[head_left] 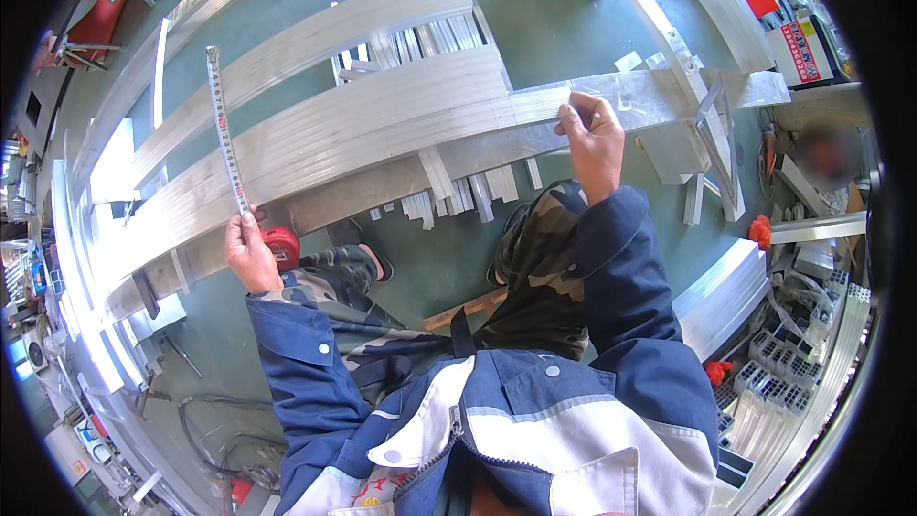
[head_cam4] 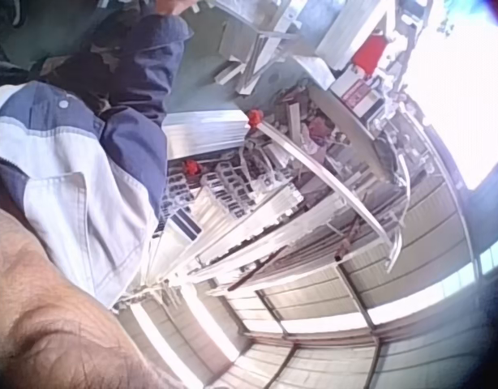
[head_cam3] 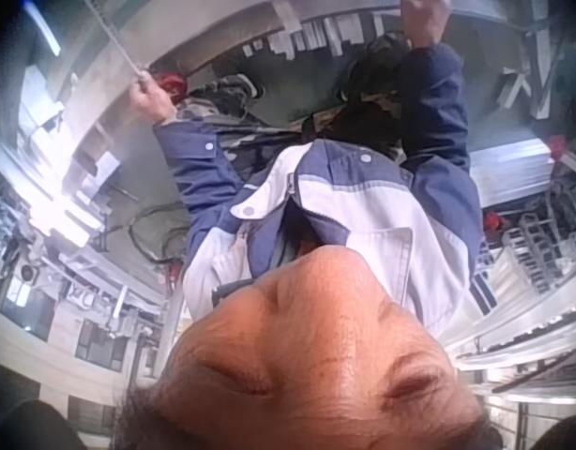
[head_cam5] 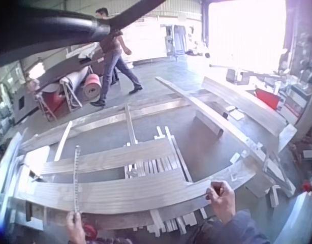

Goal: The person measures and marks several long metal profiles using a tape measure and a pencil. They handle the profiles one at a time, align the tape measure, and make marks along the length of each piece.

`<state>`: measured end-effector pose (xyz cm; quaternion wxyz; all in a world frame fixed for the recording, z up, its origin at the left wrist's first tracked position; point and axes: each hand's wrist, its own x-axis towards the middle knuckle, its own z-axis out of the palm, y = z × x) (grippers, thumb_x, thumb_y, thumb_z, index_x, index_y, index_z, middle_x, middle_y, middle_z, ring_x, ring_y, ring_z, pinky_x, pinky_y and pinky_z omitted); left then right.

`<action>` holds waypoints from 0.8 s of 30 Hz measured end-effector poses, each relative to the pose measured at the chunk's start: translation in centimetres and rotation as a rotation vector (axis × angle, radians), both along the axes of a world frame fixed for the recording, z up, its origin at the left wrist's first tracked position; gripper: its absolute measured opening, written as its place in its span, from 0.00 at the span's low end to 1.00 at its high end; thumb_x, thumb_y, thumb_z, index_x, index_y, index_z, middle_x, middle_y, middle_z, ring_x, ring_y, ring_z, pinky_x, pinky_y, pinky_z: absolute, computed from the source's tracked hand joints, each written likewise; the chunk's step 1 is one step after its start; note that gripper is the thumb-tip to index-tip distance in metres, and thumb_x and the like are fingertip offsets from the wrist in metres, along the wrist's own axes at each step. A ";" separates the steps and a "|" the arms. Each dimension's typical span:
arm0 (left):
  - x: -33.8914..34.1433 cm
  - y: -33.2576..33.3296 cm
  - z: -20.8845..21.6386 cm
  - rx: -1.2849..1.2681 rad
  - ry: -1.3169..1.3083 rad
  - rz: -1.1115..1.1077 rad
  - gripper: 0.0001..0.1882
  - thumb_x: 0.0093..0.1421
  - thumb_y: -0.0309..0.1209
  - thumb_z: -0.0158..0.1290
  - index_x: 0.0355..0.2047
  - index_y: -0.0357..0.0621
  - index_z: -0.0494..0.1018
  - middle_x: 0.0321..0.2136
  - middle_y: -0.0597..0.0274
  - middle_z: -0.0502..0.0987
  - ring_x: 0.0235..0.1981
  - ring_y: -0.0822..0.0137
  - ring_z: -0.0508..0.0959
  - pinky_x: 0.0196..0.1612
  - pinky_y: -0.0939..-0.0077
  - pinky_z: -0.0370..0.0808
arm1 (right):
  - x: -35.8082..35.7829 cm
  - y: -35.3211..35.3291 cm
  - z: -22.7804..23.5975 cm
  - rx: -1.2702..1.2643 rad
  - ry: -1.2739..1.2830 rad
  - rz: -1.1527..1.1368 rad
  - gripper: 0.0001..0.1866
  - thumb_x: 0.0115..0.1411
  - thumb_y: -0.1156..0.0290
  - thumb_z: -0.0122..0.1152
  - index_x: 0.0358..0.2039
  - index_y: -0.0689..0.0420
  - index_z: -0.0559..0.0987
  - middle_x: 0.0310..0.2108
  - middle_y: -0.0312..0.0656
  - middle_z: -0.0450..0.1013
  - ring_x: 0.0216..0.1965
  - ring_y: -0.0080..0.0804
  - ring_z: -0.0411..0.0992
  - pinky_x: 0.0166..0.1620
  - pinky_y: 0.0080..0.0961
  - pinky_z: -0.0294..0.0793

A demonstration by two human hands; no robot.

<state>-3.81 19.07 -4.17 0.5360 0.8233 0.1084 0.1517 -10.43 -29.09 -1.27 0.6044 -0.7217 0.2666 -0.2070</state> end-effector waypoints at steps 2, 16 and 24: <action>0.0 0.1 0.0 0.004 -0.001 -0.002 0.12 0.73 0.34 0.53 0.44 0.38 0.80 0.34 0.63 0.83 0.39 0.74 0.78 0.45 0.76 0.73 | 0.0 0.0 0.0 -0.001 0.003 0.001 0.12 0.67 0.74 0.64 0.48 0.67 0.78 0.37 0.41 0.79 0.33 0.23 0.76 0.39 0.20 0.75; 0.0 0.0 -0.1 -0.008 -0.015 -0.004 0.12 0.73 0.34 0.53 0.44 0.38 0.80 0.34 0.62 0.83 0.39 0.73 0.79 0.45 0.76 0.74 | 0.1 0.0 -0.1 0.005 -0.014 0.001 0.11 0.67 0.75 0.65 0.47 0.67 0.78 0.37 0.41 0.79 0.33 0.23 0.75 0.39 0.20 0.75; -0.1 -0.1 0.0 -0.001 -0.006 0.000 0.12 0.73 0.34 0.53 0.44 0.38 0.80 0.34 0.62 0.83 0.39 0.73 0.79 0.45 0.76 0.74 | 0.0 -0.1 -0.2 0.000 -0.020 -0.002 0.10 0.67 0.75 0.64 0.47 0.65 0.78 0.36 0.40 0.79 0.32 0.24 0.76 0.38 0.22 0.77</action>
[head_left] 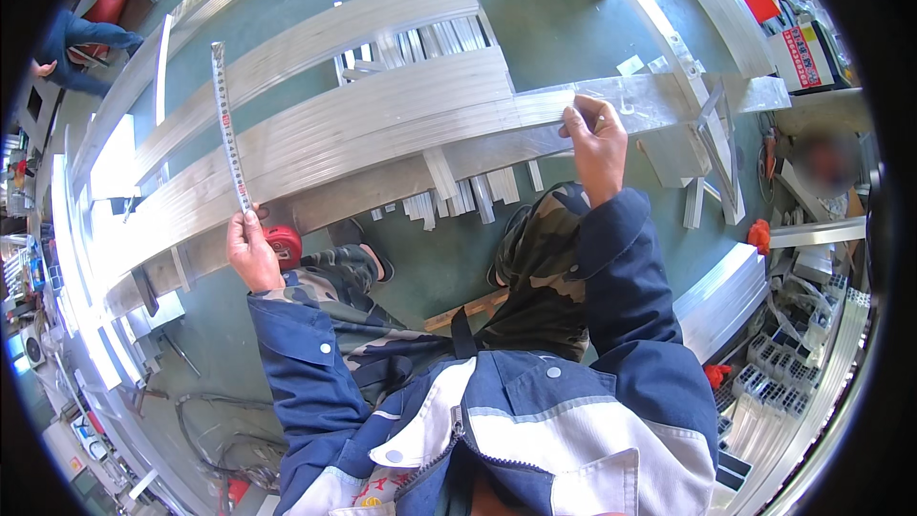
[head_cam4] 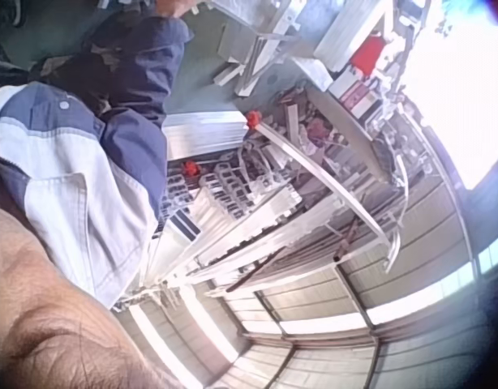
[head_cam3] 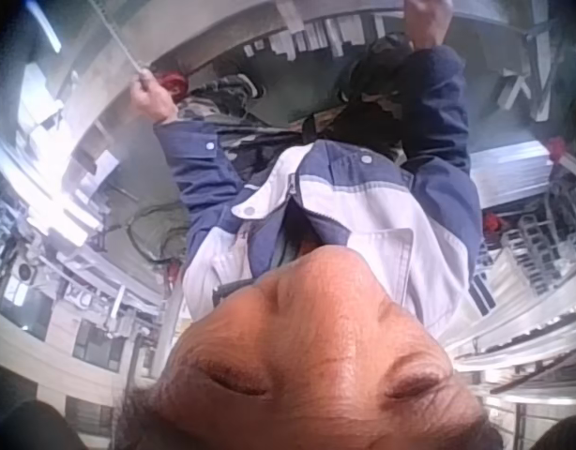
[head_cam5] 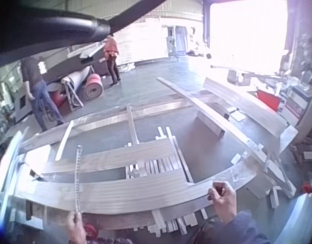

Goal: The person measures and marks several long metal profiles using a tape measure and a pencil. They handle the profiles one at a time, align the tape measure, and make marks along the length of each piece.

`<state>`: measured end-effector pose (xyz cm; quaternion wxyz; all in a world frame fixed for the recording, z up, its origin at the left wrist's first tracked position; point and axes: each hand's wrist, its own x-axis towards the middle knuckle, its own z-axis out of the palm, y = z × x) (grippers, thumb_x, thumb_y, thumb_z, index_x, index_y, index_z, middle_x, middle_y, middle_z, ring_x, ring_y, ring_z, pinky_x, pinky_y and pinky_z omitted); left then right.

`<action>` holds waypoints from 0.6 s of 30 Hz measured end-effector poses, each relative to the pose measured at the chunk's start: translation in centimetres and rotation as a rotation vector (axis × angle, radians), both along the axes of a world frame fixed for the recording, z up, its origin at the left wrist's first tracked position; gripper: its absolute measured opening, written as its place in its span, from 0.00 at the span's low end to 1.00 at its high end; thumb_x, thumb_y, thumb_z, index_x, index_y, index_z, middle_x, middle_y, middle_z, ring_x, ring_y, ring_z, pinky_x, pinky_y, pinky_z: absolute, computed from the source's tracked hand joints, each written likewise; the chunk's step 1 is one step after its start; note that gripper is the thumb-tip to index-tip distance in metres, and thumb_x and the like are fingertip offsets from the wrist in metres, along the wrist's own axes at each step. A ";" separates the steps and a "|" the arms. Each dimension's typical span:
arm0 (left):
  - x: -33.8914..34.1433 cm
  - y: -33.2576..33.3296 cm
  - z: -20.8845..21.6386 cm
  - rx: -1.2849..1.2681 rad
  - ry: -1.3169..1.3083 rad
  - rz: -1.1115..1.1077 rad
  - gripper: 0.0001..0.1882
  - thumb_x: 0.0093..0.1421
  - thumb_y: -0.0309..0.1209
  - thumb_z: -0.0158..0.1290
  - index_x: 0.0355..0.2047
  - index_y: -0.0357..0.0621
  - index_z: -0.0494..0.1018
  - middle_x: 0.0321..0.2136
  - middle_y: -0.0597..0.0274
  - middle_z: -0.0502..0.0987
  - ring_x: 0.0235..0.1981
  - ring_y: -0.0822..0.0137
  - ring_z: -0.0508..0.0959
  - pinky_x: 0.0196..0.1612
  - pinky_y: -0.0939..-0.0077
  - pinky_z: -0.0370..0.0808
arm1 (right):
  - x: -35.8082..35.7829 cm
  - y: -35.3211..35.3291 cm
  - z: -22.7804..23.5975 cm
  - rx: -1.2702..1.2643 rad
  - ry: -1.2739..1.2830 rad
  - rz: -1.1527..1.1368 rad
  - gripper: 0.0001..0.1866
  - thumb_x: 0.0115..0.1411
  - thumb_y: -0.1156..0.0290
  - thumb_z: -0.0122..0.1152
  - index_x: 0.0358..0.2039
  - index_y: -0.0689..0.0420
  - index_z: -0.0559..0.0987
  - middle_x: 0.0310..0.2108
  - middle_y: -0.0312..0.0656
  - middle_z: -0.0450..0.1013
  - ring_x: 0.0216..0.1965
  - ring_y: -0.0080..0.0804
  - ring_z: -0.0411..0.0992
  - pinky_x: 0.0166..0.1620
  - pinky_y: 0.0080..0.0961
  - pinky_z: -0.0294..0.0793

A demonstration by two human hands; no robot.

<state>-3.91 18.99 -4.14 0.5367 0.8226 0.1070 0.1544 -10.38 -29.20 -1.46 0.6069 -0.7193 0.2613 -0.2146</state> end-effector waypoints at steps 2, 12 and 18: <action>0.0 0.0 0.1 0.001 -0.006 -0.001 0.12 0.73 0.34 0.53 0.44 0.38 0.80 0.34 0.62 0.83 0.39 0.73 0.79 0.45 0.76 0.74 | 0.0 0.0 -0.1 0.003 -0.002 0.002 0.10 0.67 0.75 0.64 0.47 0.65 0.78 0.36 0.40 0.79 0.32 0.23 0.76 0.38 0.22 0.76; 0.0 -0.3 0.1 0.016 -0.035 0.009 0.11 0.73 0.31 0.52 0.45 0.37 0.80 0.35 0.62 0.83 0.39 0.74 0.79 0.45 0.77 0.74 | 0.1 0.0 -0.4 0.041 -0.030 0.005 0.11 0.68 0.75 0.63 0.47 0.66 0.77 0.34 0.39 0.78 0.31 0.22 0.75 0.37 0.20 0.75; -0.1 -0.4 0.3 0.015 -0.023 0.017 0.11 0.73 0.31 0.52 0.45 0.37 0.80 0.35 0.62 0.83 0.38 0.74 0.79 0.45 0.77 0.74 | 0.1 0.2 -0.3 0.053 -0.041 0.015 0.11 0.68 0.75 0.64 0.47 0.66 0.77 0.33 0.38 0.78 0.31 0.21 0.74 0.36 0.19 0.74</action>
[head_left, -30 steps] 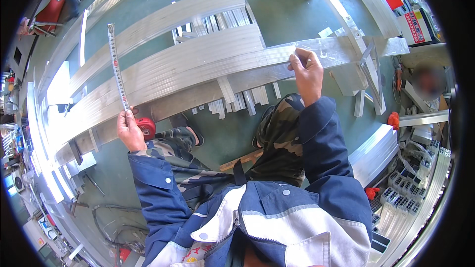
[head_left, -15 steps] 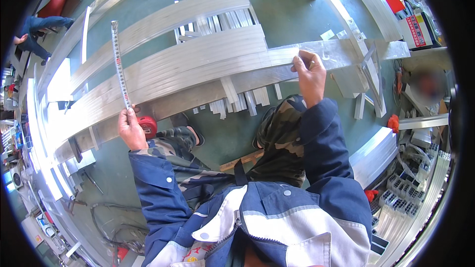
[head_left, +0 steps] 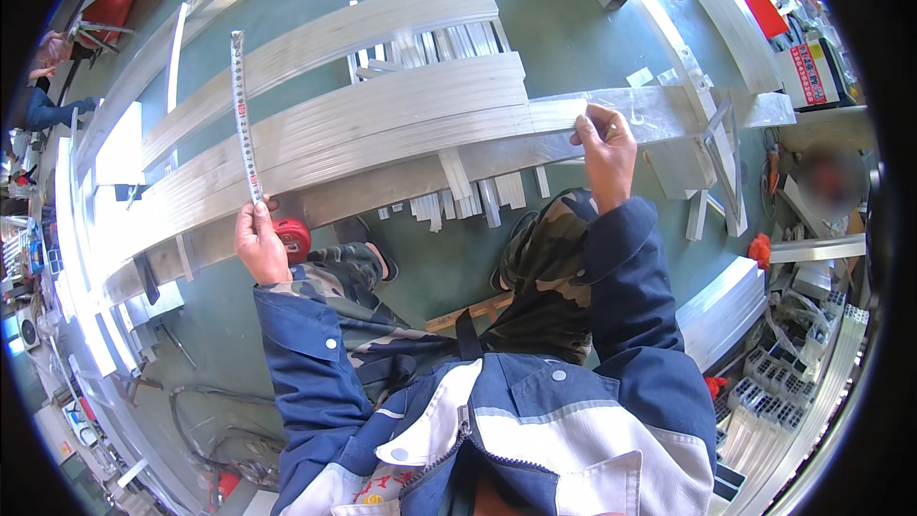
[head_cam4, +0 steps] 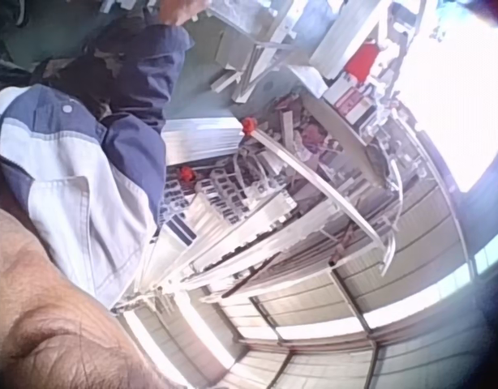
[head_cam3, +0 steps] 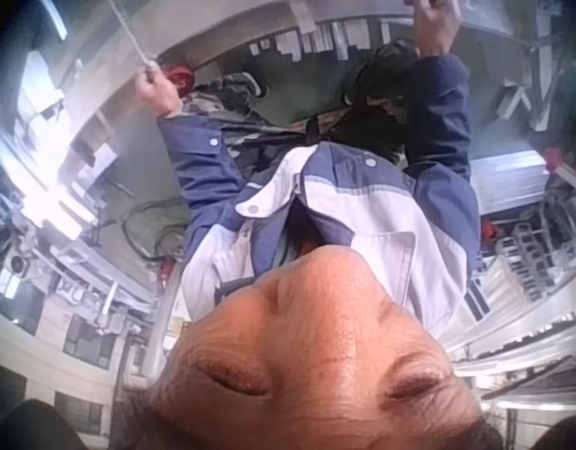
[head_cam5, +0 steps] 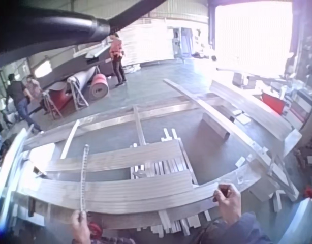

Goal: The person measures and marks several long metal profiles using a tape measure and a pencil. They handle the profiles one at a time, align the tape measure, and make marks along the length of each piece.

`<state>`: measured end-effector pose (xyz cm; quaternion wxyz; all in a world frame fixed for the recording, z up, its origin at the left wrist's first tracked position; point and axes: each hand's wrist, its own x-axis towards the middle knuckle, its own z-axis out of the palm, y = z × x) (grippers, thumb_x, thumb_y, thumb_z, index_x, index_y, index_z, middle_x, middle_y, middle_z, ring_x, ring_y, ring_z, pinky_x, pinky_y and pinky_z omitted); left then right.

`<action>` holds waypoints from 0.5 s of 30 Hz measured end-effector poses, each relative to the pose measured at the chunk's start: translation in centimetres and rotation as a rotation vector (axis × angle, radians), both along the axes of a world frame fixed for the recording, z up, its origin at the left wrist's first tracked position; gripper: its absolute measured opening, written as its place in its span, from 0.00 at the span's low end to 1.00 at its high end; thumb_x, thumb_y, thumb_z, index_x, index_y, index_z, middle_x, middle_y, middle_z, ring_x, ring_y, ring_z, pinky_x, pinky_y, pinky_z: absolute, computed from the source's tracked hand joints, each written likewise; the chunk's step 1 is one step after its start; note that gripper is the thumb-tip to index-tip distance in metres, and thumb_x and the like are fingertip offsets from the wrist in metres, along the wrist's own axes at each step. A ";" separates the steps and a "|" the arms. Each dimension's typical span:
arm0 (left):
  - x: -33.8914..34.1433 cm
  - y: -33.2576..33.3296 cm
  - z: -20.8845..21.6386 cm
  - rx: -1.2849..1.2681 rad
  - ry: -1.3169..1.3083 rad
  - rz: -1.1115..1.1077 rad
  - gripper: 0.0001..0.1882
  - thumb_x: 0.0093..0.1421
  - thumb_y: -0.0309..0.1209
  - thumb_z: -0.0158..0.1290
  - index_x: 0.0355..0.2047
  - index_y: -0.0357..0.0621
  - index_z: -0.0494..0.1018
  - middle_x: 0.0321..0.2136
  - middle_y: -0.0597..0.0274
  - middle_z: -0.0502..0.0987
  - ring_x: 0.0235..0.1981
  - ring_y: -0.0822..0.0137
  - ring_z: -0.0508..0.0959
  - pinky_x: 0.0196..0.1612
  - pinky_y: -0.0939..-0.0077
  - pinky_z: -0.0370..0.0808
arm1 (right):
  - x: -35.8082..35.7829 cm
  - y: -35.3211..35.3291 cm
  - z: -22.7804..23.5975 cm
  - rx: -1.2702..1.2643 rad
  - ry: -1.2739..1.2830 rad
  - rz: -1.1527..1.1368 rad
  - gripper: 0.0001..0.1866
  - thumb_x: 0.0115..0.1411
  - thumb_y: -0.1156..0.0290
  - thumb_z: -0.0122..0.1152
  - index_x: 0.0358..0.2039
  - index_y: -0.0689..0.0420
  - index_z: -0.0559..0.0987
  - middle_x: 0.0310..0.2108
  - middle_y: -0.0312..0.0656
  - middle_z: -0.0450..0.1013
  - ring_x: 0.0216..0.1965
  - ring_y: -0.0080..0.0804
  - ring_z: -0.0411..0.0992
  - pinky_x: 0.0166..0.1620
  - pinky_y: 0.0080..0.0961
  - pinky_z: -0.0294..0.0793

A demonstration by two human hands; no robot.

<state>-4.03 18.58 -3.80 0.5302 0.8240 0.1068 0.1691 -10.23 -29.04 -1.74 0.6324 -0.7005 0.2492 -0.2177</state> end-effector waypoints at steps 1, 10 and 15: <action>0.0 -0.2 0.1 0.003 0.001 0.000 0.11 0.73 0.31 0.52 0.45 0.37 0.80 0.35 0.62 0.83 0.38 0.74 0.79 0.45 0.77 0.74 | -0.1 -0.1 -0.2 -0.015 0.003 -0.006 0.11 0.68 0.75 0.64 0.47 0.66 0.77 0.33 0.38 0.78 0.31 0.21 0.74 0.36 0.19 0.73; 0.0 -0.3 0.4 -0.004 -0.003 0.004 0.11 0.73 0.31 0.52 0.45 0.39 0.81 0.34 0.63 0.83 0.38 0.75 0.79 0.43 0.78 0.73 | 0.1 -0.1 -0.3 -0.027 0.000 -0.012 0.12 0.68 0.74 0.63 0.48 0.67 0.77 0.34 0.38 0.78 0.31 0.20 0.73 0.36 0.19 0.73; 0.0 -0.5 0.3 0.007 -0.006 -0.014 0.10 0.73 0.32 0.53 0.44 0.39 0.81 0.34 0.63 0.83 0.37 0.76 0.78 0.42 0.78 0.73 | 0.0 -0.3 -0.5 -0.009 -0.021 -0.025 0.12 0.68 0.75 0.64 0.48 0.67 0.77 0.34 0.38 0.78 0.31 0.20 0.73 0.36 0.18 0.73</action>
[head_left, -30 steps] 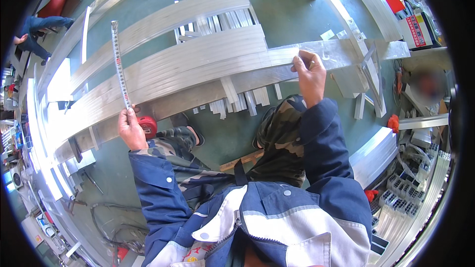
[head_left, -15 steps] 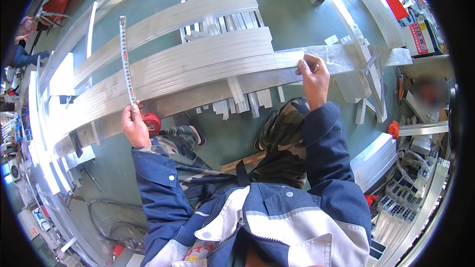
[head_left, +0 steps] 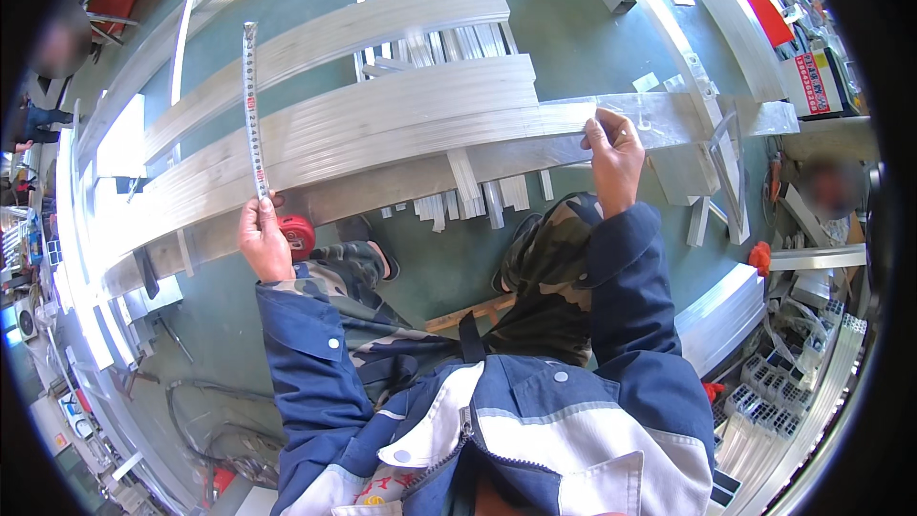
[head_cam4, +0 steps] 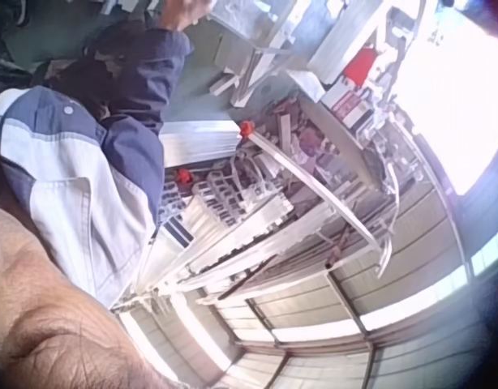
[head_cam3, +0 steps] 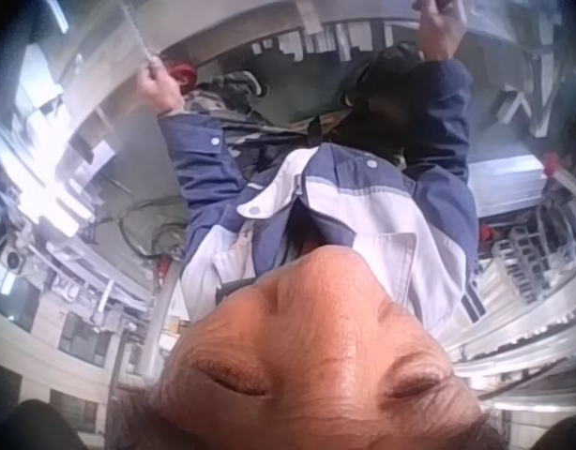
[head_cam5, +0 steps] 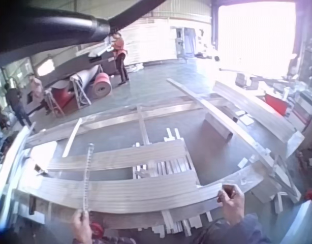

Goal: The person measures and marks several long metal profiles using a tape measure and a pencil. They handle the profiles one at a time, align the tape measure, and make marks along the length of each piece.

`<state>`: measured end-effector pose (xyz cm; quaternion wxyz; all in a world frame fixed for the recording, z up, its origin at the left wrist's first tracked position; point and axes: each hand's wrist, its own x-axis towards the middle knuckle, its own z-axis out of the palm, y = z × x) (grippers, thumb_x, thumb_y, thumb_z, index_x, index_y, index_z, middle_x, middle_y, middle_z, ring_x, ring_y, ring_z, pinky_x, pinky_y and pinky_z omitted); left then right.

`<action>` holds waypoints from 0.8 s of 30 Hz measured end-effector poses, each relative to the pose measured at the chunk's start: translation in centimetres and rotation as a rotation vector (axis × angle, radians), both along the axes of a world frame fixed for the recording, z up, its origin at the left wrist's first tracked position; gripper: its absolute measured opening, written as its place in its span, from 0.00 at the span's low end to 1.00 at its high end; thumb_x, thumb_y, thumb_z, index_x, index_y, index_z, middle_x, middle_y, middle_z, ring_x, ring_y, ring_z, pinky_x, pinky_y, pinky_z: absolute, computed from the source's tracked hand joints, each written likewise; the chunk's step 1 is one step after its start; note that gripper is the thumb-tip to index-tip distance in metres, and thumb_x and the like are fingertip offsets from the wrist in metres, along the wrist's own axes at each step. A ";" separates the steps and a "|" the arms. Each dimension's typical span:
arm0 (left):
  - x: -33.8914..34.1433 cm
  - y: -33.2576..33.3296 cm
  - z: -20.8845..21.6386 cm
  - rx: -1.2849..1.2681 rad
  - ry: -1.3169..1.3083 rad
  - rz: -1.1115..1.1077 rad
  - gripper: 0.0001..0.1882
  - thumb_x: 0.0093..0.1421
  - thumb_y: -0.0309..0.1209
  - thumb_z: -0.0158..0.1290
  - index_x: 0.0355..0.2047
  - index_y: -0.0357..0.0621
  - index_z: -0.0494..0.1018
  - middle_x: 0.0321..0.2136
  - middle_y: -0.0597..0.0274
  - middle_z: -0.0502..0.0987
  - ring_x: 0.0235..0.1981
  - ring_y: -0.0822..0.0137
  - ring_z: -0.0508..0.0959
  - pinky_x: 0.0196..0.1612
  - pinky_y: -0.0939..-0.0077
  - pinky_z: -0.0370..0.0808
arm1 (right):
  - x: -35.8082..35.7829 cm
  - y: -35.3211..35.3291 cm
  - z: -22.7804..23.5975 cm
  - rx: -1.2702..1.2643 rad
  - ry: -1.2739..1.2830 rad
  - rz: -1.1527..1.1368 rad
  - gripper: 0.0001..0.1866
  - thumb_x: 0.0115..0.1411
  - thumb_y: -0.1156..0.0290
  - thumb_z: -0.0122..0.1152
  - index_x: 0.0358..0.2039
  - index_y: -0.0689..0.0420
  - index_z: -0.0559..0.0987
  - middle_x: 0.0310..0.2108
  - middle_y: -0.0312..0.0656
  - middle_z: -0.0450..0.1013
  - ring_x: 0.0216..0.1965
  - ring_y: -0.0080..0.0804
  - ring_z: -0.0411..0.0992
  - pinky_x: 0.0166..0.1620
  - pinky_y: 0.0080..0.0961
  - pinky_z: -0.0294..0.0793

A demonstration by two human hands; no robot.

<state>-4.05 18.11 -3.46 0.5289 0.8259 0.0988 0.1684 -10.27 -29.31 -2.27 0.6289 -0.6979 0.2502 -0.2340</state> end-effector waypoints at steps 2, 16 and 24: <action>-0.1 0.0 0.0 -0.001 -0.002 -0.005 0.10 0.73 0.32 0.53 0.44 0.39 0.81 0.34 0.63 0.83 0.36 0.77 0.77 0.42 0.79 0.73 | 0.0 0.1 0.2 -0.005 0.002 0.002 0.12 0.67 0.75 0.64 0.48 0.67 0.78 0.34 0.38 0.78 0.31 0.20 0.72 0.36 0.18 0.72; -0.1 0.4 -0.2 -0.033 0.055 -0.026 0.10 0.73 0.33 0.53 0.44 0.40 0.81 0.34 0.65 0.83 0.33 0.80 0.74 0.37 0.81 0.71 | -0.1 -0.4 -0.1 -0.012 0.006 0.020 0.11 0.68 0.76 0.64 0.48 0.66 0.78 0.34 0.38 0.77 0.31 0.20 0.71 0.36 0.18 0.72; -0.2 0.5 -0.3 0.008 0.047 -0.035 0.10 0.73 0.33 0.53 0.43 0.41 0.81 0.34 0.66 0.83 0.33 0.79 0.74 0.38 0.81 0.71 | -0.2 -0.1 0.7 0.013 0.023 0.018 0.11 0.67 0.76 0.64 0.47 0.66 0.78 0.33 0.37 0.77 0.30 0.20 0.71 0.35 0.18 0.71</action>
